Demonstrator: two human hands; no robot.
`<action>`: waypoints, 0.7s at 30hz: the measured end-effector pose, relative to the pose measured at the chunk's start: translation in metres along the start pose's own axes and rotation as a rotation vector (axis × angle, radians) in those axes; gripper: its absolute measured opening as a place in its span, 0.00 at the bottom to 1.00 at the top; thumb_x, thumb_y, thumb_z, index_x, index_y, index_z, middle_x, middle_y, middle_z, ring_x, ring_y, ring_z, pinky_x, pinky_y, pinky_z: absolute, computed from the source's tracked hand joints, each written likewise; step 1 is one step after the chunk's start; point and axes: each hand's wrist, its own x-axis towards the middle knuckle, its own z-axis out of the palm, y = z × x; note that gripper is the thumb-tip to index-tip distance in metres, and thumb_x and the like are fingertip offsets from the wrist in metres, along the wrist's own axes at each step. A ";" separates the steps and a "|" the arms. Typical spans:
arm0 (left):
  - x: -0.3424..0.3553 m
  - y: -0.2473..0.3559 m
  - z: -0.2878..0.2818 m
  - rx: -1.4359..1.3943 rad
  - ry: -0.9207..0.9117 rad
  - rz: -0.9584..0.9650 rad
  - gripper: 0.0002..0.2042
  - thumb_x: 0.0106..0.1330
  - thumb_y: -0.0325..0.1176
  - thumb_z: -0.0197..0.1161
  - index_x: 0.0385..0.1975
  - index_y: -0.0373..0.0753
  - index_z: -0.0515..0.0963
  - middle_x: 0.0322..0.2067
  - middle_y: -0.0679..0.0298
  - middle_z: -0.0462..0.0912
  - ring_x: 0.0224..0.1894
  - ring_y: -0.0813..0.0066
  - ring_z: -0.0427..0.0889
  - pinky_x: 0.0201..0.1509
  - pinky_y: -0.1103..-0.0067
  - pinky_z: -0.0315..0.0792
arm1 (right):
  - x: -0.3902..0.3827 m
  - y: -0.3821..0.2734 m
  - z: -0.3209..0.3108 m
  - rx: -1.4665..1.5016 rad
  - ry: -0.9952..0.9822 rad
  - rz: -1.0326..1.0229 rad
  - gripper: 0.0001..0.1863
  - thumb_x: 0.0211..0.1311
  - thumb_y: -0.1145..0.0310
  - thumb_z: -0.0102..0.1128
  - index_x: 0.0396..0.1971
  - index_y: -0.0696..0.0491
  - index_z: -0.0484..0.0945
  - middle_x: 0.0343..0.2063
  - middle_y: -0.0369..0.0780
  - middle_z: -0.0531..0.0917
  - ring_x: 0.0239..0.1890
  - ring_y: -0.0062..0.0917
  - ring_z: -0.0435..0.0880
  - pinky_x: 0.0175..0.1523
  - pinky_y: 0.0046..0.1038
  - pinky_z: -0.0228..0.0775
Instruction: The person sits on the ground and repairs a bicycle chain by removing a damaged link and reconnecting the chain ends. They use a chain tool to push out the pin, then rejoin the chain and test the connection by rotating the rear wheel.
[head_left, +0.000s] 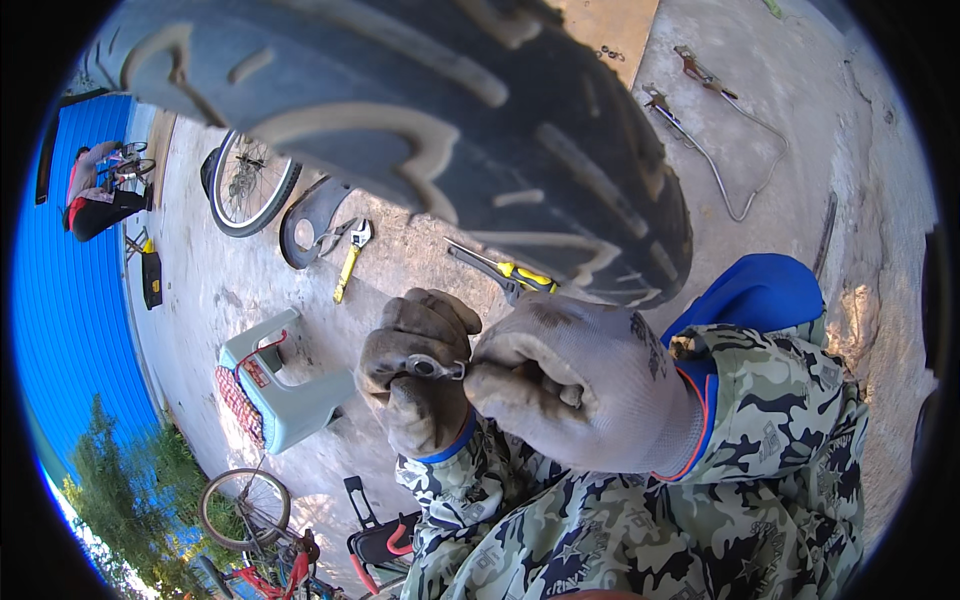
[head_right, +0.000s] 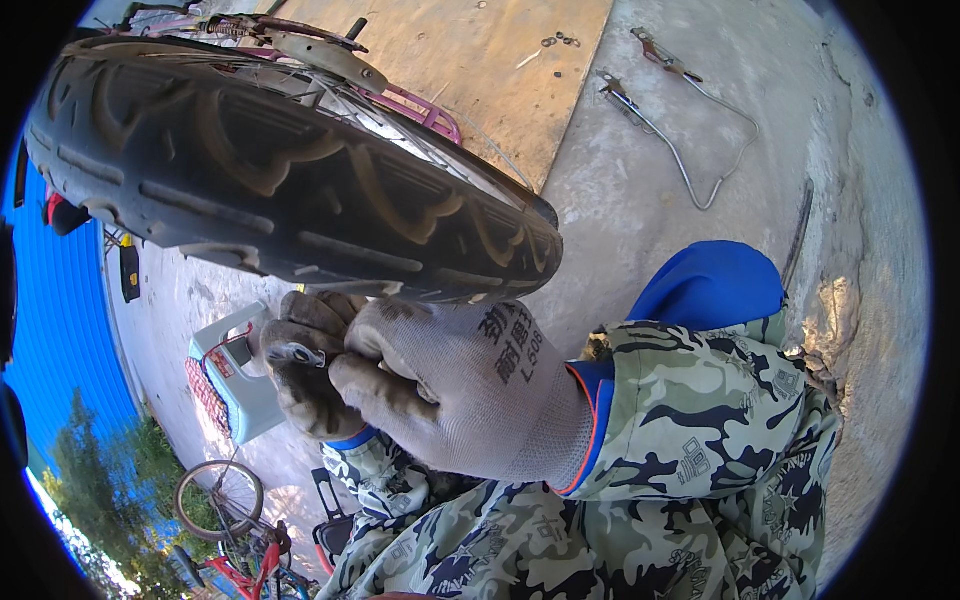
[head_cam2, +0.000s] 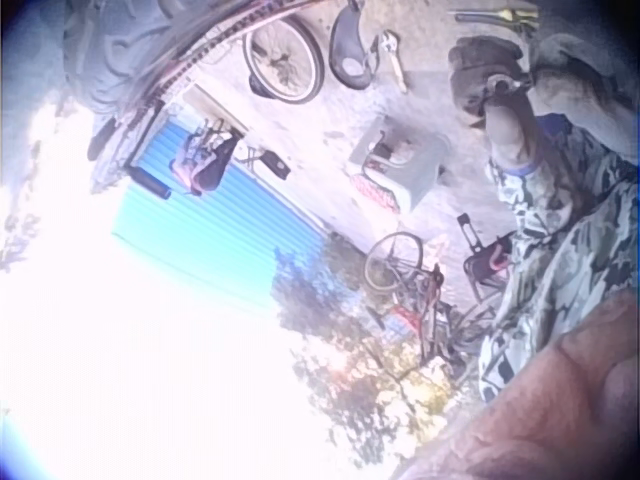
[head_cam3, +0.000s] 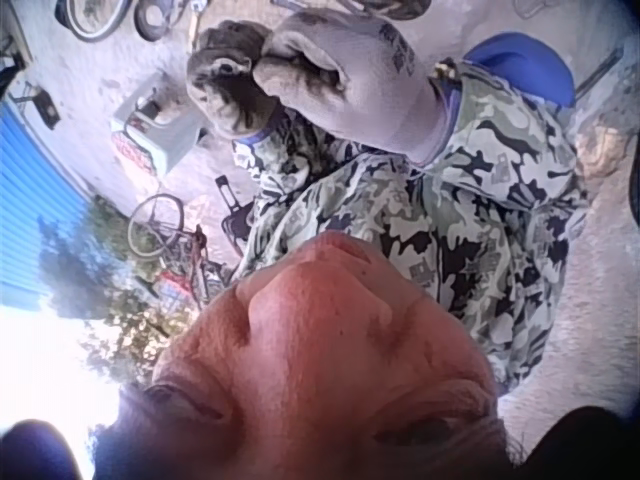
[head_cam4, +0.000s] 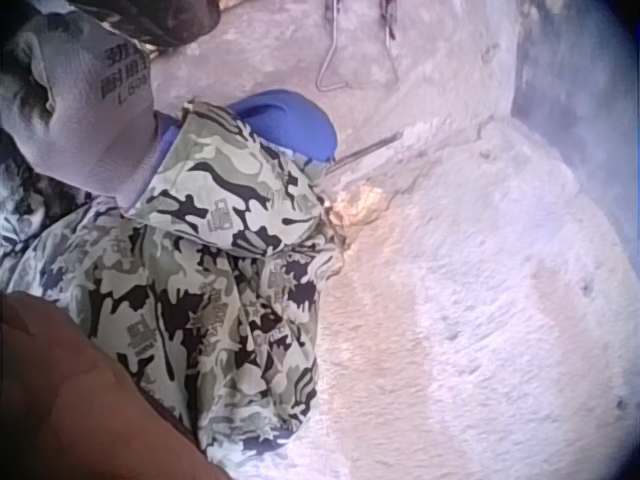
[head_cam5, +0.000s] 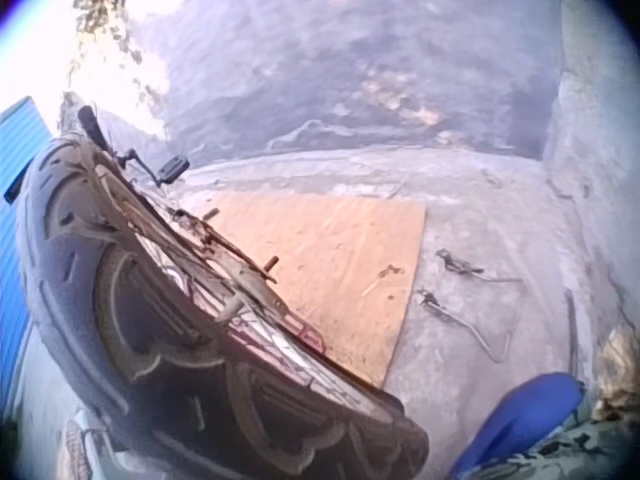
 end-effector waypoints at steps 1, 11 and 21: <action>0.000 -0.001 0.000 -0.031 0.009 0.005 0.22 0.68 0.52 0.65 0.31 0.35 0.75 0.25 0.58 0.74 0.28 0.64 0.72 0.35 0.66 0.71 | 0.001 0.000 0.001 0.001 0.011 -0.011 0.08 0.60 0.71 0.69 0.31 0.58 0.79 0.25 0.41 0.81 0.24 0.31 0.80 0.30 0.31 0.70; -0.007 -0.004 -0.016 -0.162 -0.028 -0.027 0.27 0.67 0.47 0.65 0.57 0.32 0.72 0.54 0.49 0.76 0.51 0.58 0.79 0.52 0.65 0.77 | 0.002 -0.004 -0.002 0.564 -0.085 0.571 0.15 0.76 0.64 0.51 0.41 0.63 0.75 0.37 0.42 0.82 0.27 0.14 0.76 0.29 0.16 0.69; -0.007 -0.002 -0.003 -0.038 -0.065 -0.220 0.27 0.67 0.52 0.66 0.51 0.31 0.78 0.52 0.48 0.78 0.55 0.56 0.77 0.59 0.62 0.70 | 0.005 -0.004 0.001 0.570 -0.090 0.582 0.12 0.76 0.66 0.55 0.36 0.60 0.77 0.25 0.34 0.76 0.29 0.12 0.70 0.33 0.20 0.65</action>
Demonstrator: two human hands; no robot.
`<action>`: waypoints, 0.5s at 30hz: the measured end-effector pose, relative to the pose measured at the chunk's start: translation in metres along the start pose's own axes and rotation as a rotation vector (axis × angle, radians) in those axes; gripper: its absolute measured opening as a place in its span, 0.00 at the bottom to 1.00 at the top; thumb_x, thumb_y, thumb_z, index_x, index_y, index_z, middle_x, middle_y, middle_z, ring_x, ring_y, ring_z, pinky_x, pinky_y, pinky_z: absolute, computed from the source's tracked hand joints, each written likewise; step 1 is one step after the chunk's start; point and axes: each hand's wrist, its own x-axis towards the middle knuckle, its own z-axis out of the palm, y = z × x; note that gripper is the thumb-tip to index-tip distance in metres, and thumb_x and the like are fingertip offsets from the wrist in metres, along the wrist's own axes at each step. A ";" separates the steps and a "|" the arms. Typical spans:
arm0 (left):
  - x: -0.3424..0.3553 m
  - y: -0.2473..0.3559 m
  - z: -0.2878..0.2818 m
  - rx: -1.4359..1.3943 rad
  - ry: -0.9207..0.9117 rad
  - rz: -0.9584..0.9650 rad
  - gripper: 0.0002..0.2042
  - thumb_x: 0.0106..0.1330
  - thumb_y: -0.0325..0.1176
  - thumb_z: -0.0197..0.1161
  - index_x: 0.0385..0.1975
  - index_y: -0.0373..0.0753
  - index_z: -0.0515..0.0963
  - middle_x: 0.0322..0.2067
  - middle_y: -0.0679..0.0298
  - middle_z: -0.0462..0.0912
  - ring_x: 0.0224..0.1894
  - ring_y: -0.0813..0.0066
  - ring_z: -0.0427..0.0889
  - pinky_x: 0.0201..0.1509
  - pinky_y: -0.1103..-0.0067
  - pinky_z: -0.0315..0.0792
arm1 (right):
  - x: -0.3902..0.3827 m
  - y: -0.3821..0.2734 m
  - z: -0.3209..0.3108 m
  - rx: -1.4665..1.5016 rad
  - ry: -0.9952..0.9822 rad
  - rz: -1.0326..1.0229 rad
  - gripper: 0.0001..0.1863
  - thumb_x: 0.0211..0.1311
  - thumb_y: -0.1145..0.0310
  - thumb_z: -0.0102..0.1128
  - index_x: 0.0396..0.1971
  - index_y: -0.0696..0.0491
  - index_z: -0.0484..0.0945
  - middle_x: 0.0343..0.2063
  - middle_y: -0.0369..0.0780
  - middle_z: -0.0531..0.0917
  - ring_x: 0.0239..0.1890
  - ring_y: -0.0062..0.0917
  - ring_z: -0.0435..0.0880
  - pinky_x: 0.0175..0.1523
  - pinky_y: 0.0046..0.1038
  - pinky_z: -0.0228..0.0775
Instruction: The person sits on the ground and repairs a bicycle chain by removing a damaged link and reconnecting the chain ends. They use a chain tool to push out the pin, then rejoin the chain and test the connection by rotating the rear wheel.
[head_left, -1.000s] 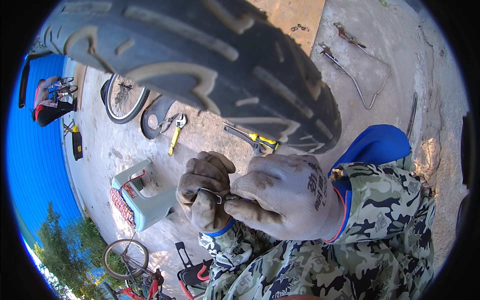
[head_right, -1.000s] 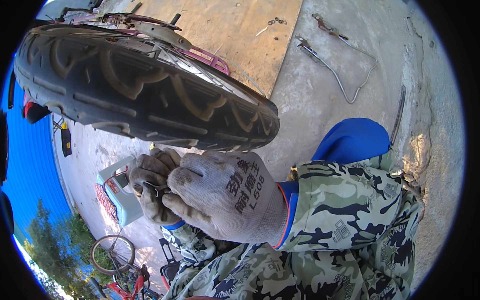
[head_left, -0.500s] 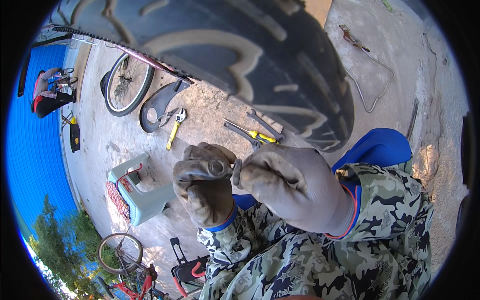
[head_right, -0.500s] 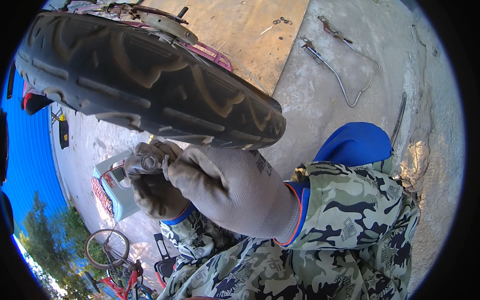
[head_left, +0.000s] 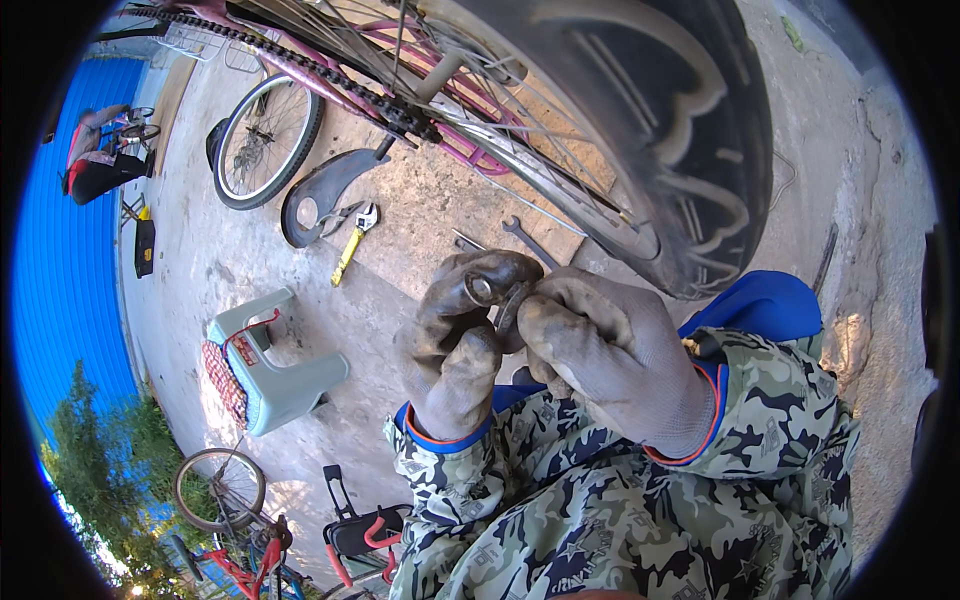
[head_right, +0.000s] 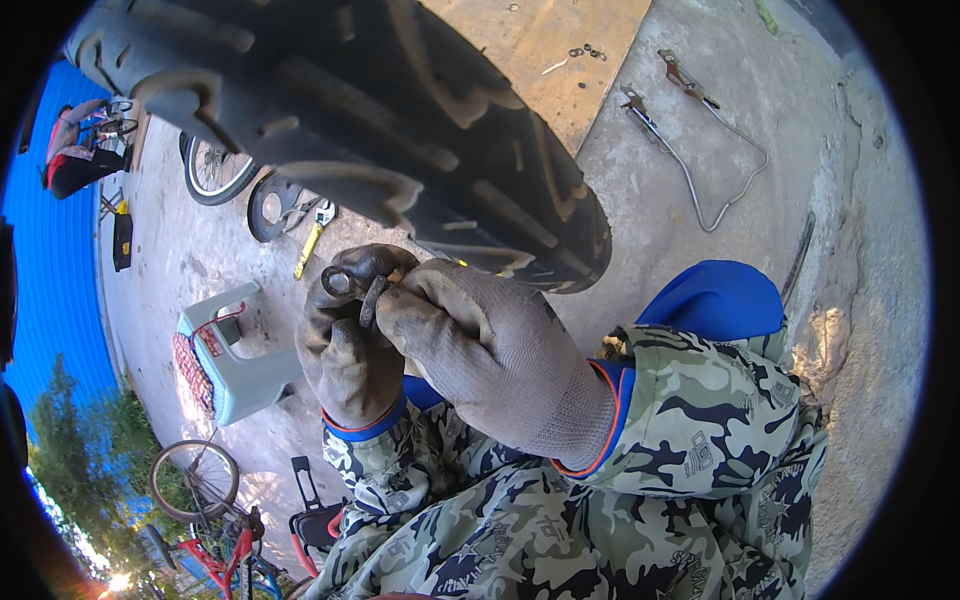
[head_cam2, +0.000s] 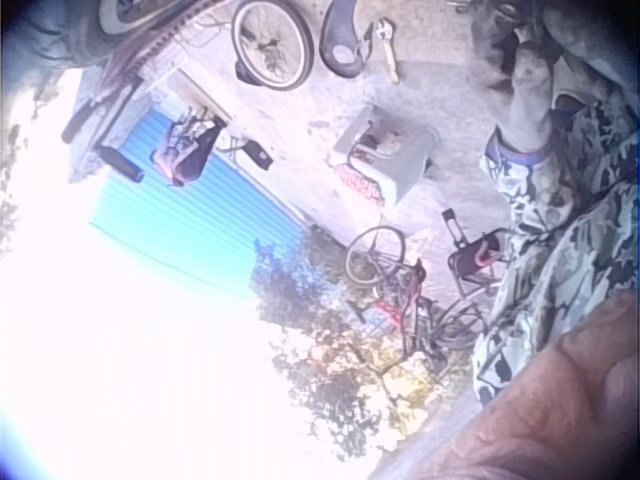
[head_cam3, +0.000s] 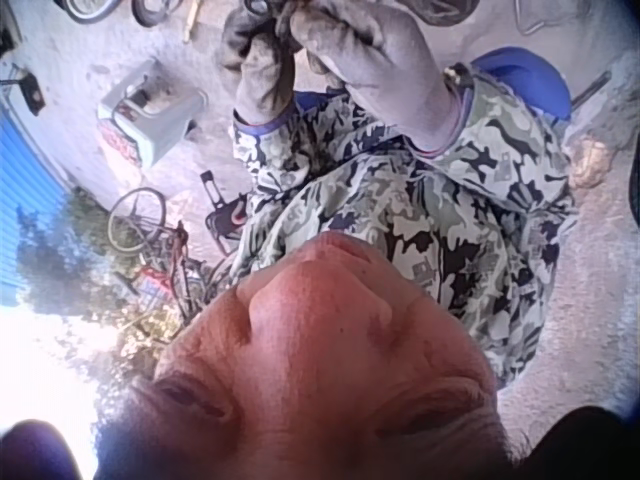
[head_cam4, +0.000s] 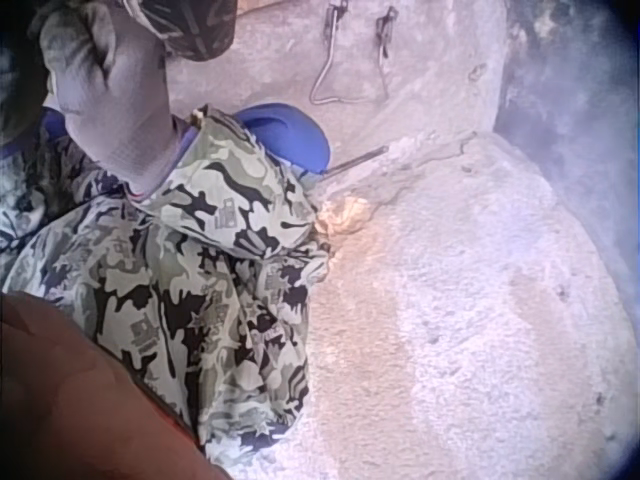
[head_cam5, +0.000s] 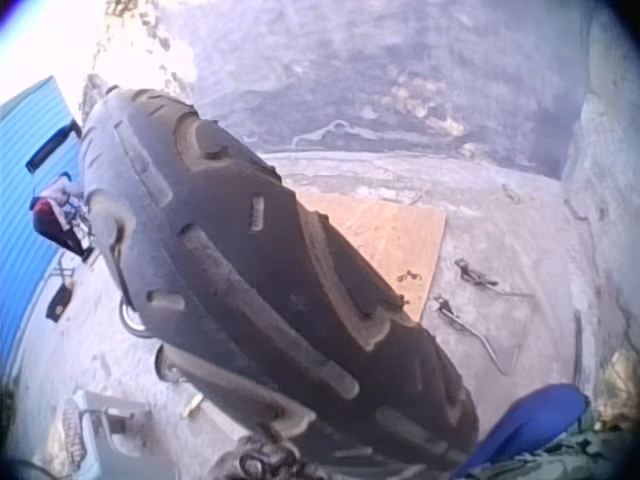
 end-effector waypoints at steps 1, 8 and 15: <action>0.001 -0.002 0.000 -0.013 -0.009 0.036 0.26 0.67 0.52 0.66 0.51 0.32 0.78 0.52 0.47 0.79 0.55 0.56 0.77 0.59 0.62 0.71 | 0.000 0.000 -0.001 -0.011 -0.007 -0.003 0.12 0.75 0.66 0.55 0.35 0.60 0.77 0.24 0.34 0.76 0.28 0.12 0.70 0.33 0.20 0.65; 0.000 -0.001 -0.003 -0.044 -0.020 -0.034 0.23 0.66 0.47 0.67 0.49 0.33 0.78 0.50 0.48 0.80 0.55 0.56 0.77 0.59 0.62 0.71 | 0.000 0.005 0.002 -0.010 -0.019 -0.024 0.13 0.76 0.66 0.55 0.34 0.60 0.77 0.21 0.33 0.72 0.25 0.13 0.68 0.30 0.21 0.63; 0.005 -0.001 0.001 -0.002 -0.033 0.010 0.20 0.65 0.45 0.67 0.48 0.35 0.78 0.48 0.49 0.81 0.55 0.53 0.77 0.59 0.59 0.70 | 0.001 0.004 0.001 0.003 -0.003 0.025 0.14 0.78 0.64 0.53 0.35 0.59 0.77 0.21 0.32 0.72 0.25 0.12 0.67 0.30 0.20 0.62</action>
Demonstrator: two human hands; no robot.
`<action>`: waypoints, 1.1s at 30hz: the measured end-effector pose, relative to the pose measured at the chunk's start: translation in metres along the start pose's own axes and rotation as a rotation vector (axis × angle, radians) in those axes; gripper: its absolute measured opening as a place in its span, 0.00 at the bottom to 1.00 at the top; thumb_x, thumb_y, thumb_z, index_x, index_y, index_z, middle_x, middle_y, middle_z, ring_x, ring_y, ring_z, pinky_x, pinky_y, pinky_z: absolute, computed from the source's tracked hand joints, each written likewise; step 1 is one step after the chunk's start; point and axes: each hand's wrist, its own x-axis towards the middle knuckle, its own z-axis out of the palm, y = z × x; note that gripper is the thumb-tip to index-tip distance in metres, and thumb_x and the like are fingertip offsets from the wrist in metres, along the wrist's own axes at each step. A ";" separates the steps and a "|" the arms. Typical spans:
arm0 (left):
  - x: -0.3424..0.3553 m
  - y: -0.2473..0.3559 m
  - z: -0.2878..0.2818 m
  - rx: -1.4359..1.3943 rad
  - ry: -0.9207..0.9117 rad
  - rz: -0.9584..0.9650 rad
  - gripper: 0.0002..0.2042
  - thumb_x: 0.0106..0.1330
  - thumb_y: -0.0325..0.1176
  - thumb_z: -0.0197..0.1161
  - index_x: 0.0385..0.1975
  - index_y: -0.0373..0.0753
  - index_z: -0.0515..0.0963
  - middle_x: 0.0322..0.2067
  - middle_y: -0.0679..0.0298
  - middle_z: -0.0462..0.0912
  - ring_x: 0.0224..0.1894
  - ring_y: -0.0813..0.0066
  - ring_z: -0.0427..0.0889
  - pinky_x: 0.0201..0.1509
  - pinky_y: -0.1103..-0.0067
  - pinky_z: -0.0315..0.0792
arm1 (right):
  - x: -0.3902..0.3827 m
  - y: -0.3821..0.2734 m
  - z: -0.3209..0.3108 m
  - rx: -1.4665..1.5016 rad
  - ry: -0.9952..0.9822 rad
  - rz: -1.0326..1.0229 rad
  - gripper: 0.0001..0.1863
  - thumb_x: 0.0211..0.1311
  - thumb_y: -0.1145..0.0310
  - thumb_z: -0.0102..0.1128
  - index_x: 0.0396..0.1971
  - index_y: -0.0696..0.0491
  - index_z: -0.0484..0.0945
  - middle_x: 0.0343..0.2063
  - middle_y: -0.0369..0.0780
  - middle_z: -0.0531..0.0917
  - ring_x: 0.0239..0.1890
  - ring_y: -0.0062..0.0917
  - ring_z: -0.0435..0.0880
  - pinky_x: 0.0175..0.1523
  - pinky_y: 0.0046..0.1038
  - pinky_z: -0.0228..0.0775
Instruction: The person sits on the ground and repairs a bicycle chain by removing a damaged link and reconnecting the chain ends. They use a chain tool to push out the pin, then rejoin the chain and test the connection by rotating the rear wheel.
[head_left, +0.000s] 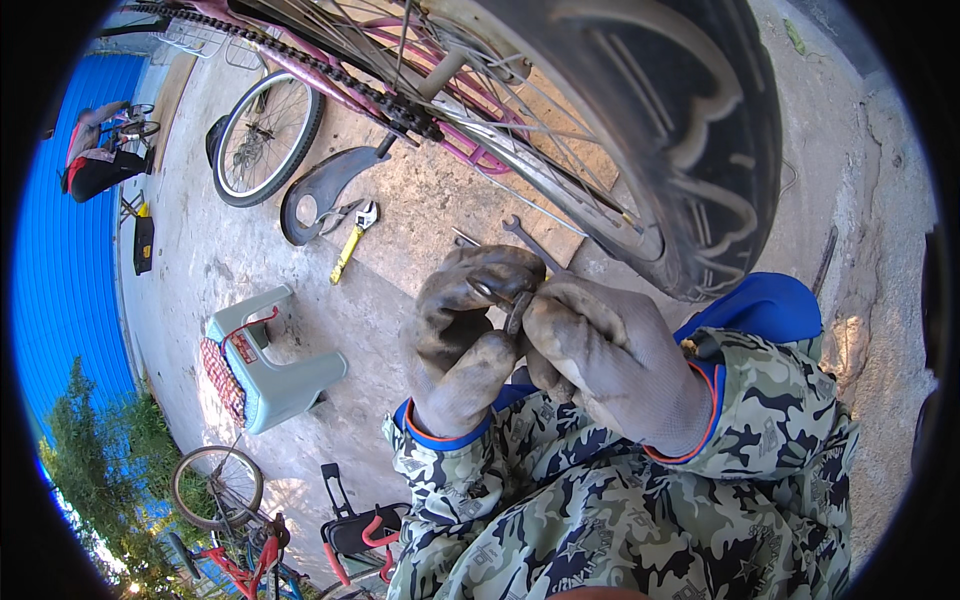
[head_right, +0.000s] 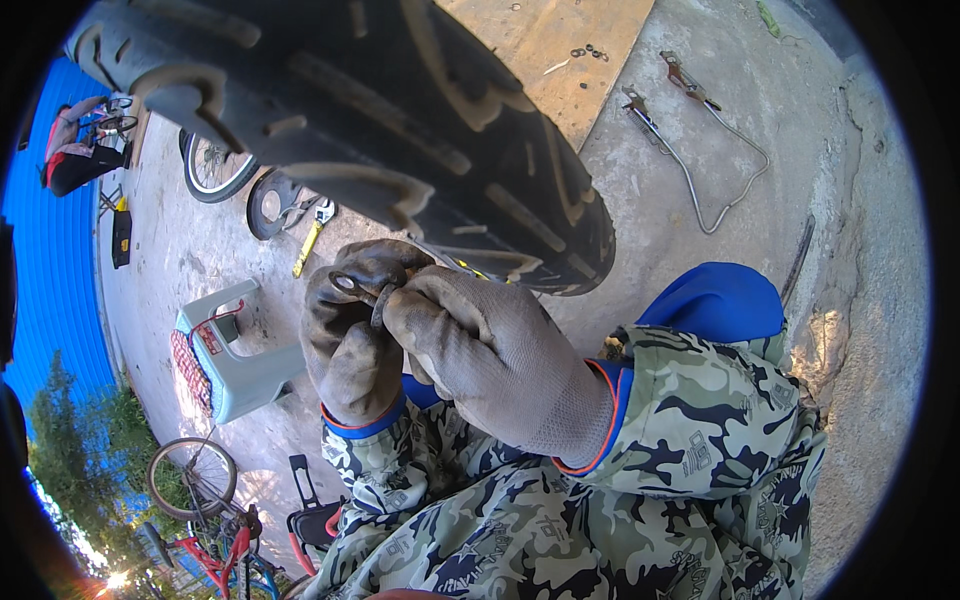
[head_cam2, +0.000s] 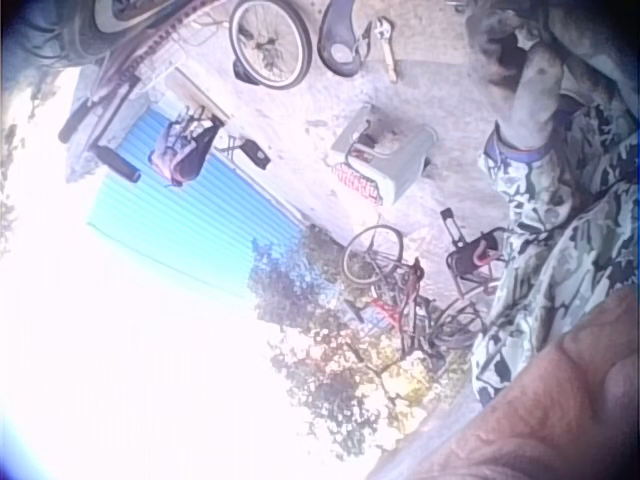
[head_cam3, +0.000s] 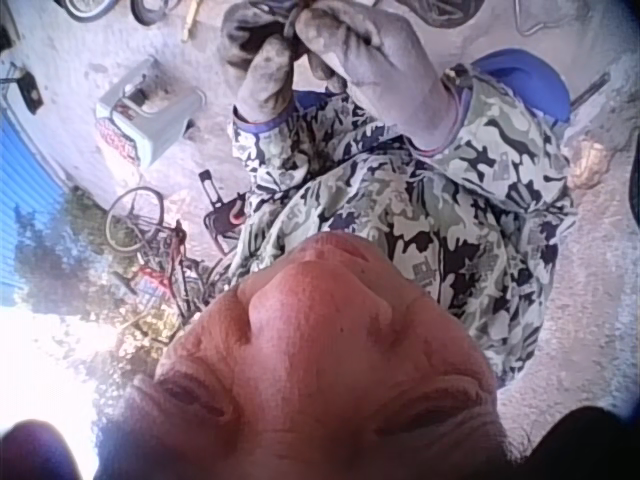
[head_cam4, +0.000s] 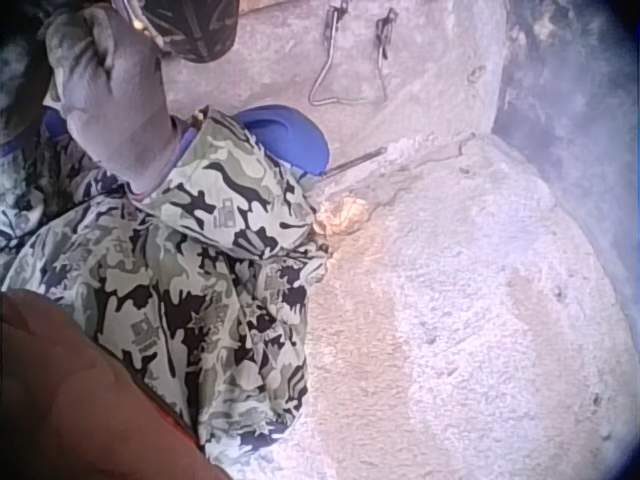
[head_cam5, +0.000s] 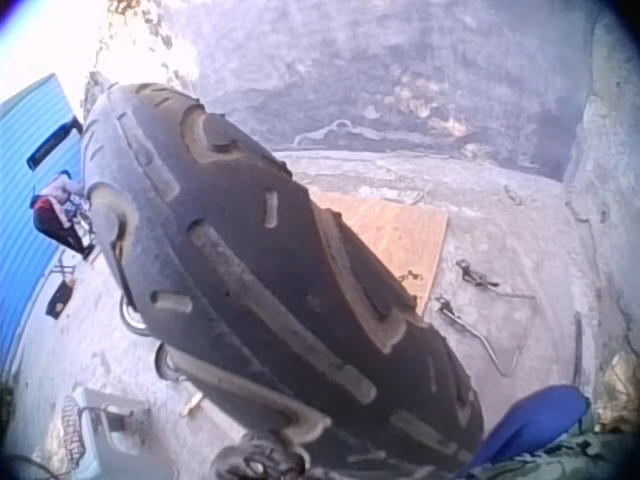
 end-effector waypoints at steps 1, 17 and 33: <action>0.000 0.000 0.000 -0.005 -0.003 -0.005 0.19 0.65 0.44 0.67 0.47 0.35 0.78 0.48 0.49 0.81 0.55 0.53 0.77 0.59 0.59 0.69 | 0.000 0.000 0.000 0.020 -0.003 -0.005 0.14 0.78 0.63 0.52 0.35 0.59 0.77 0.21 0.32 0.72 0.25 0.11 0.67 0.30 0.20 0.62; -0.002 0.001 0.003 -0.136 0.080 -0.137 0.15 0.65 0.40 0.66 0.39 0.31 0.80 0.49 0.48 0.81 0.52 0.60 0.79 0.57 0.67 0.71 | -0.001 -0.002 0.000 -0.021 0.000 0.038 0.13 0.79 0.65 0.50 0.35 0.58 0.76 0.23 0.32 0.73 0.27 0.11 0.68 0.31 0.19 0.62; 0.053 -0.038 -0.052 -0.425 0.471 -0.265 0.12 0.74 0.33 0.57 0.52 0.34 0.73 0.44 0.54 0.80 0.38 0.70 0.80 0.42 0.77 0.78 | -0.022 -0.027 -0.003 -0.485 -0.176 -0.265 0.17 0.70 0.61 0.60 0.40 0.63 0.83 0.29 0.41 0.83 0.29 0.23 0.83 0.35 0.25 0.73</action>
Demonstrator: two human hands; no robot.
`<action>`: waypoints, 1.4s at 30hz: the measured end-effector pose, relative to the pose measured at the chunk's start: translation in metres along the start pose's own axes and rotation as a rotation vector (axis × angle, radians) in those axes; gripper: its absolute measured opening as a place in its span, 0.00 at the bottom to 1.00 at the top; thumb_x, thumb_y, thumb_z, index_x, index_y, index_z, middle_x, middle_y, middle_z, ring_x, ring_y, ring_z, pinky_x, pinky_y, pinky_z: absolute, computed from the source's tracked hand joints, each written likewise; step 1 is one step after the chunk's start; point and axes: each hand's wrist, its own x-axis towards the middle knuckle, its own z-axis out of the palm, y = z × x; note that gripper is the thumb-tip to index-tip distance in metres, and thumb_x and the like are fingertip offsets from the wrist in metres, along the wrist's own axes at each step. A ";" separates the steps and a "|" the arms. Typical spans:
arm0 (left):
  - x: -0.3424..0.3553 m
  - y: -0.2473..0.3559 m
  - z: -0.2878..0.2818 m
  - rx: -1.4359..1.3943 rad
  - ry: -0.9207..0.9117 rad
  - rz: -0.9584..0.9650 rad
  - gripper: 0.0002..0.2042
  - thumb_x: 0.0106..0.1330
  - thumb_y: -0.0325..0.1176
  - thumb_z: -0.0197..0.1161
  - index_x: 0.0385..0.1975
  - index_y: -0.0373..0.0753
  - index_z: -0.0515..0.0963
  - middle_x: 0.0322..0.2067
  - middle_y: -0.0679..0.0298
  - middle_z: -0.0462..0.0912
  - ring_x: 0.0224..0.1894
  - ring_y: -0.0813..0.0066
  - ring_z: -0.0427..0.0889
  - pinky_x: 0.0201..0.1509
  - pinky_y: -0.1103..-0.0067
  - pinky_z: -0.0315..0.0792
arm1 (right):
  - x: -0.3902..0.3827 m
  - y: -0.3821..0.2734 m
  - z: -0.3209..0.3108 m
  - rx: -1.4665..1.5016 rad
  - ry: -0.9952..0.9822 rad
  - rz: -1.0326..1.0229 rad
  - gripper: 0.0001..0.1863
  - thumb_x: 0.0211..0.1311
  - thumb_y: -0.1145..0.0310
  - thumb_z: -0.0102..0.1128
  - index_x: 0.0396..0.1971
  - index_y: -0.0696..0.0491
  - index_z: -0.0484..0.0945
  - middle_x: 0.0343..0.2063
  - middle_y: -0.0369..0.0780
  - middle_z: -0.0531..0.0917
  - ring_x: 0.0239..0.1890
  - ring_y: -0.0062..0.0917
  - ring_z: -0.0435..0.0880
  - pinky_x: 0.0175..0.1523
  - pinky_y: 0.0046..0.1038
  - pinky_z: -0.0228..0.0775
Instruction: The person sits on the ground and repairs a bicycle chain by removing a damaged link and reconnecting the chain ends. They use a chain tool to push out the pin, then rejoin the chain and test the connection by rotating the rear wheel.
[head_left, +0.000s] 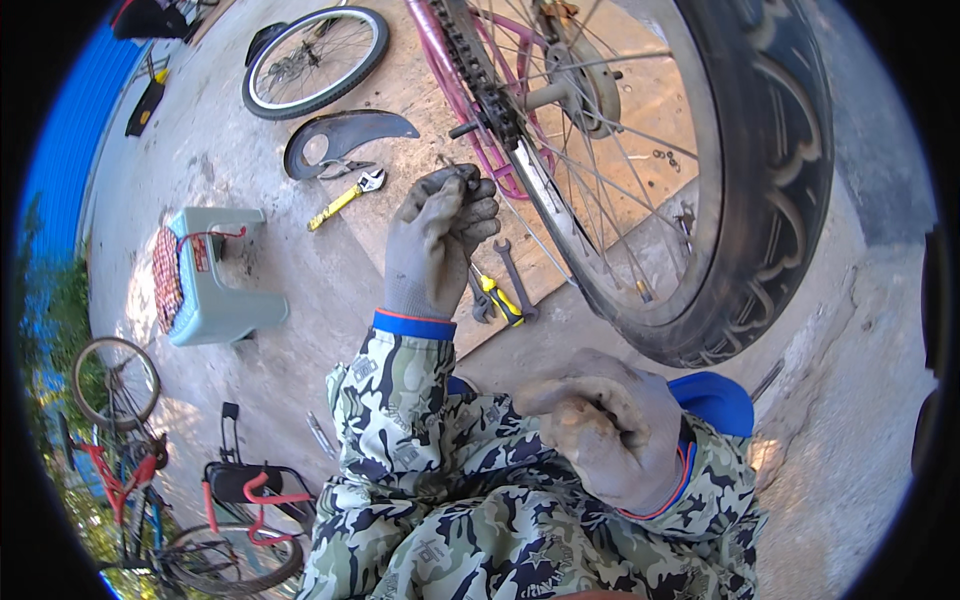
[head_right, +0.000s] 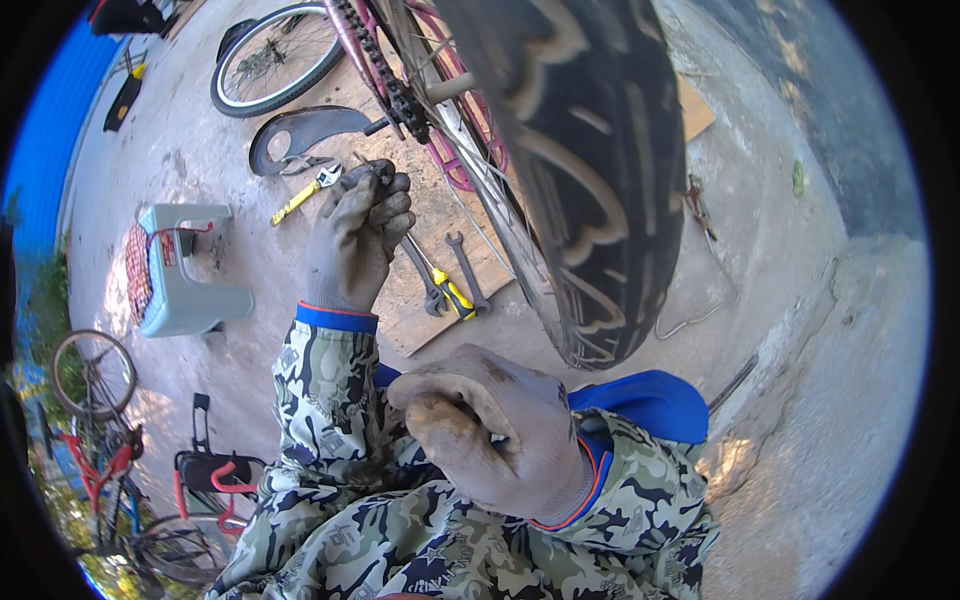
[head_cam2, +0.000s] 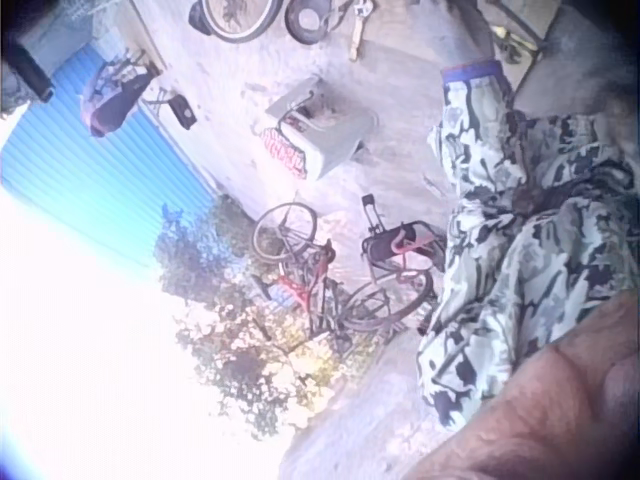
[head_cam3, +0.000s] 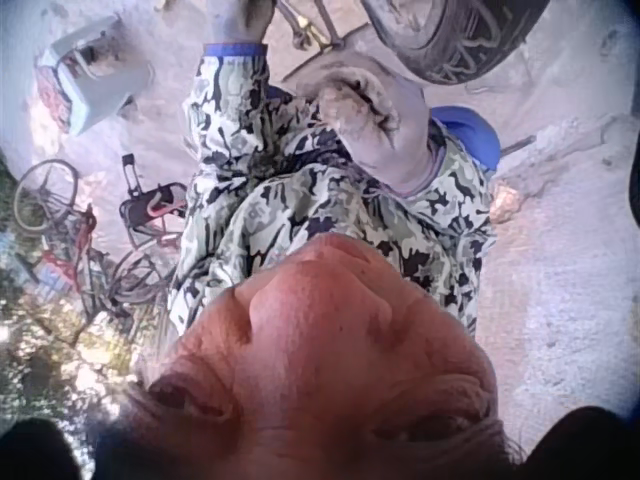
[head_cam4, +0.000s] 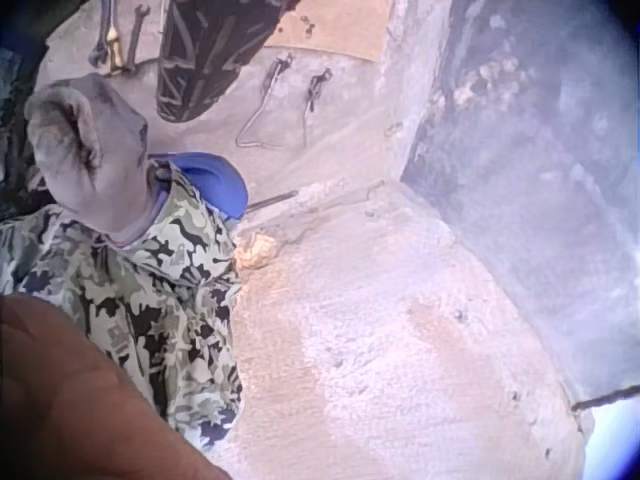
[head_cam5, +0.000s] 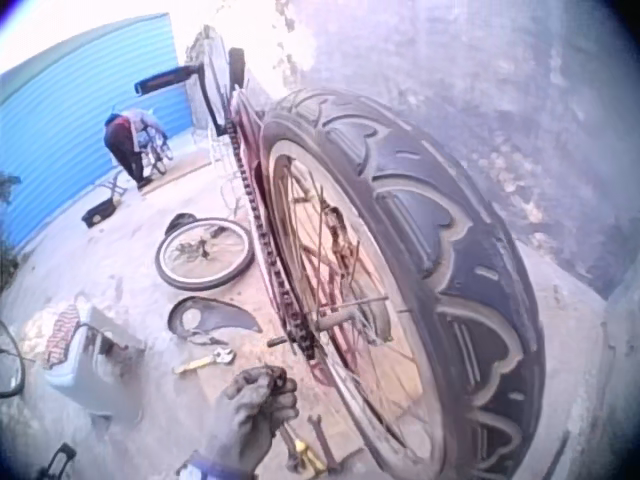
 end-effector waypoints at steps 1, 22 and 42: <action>0.002 -0.002 0.001 -0.024 0.028 0.009 0.12 0.74 0.33 0.57 0.52 0.34 0.74 0.43 0.54 0.80 0.37 0.73 0.79 0.41 0.79 0.78 | -0.002 -0.003 -0.003 -0.004 0.002 0.059 0.18 0.70 0.60 0.60 0.40 0.63 0.83 0.29 0.41 0.83 0.29 0.23 0.82 0.35 0.24 0.73; 0.021 -0.016 -0.001 -0.300 -0.088 0.040 0.08 0.73 0.32 0.60 0.47 0.38 0.75 0.40 0.63 0.76 0.35 0.79 0.73 0.41 0.79 0.73 | -0.016 -0.001 -0.010 0.221 0.076 0.094 0.18 0.69 0.66 0.62 0.46 0.68 0.81 0.34 0.41 0.83 0.28 0.19 0.78 0.34 0.21 0.70; 0.034 -0.015 -0.002 -0.623 -0.244 -0.128 0.11 0.70 0.31 0.55 0.46 0.31 0.73 0.38 0.59 0.76 0.28 0.77 0.72 0.47 0.72 0.76 | -0.011 0.005 -0.009 0.155 0.047 0.016 0.20 0.67 0.68 0.66 0.46 0.72 0.78 0.38 0.48 0.85 0.32 0.21 0.80 0.36 0.21 0.72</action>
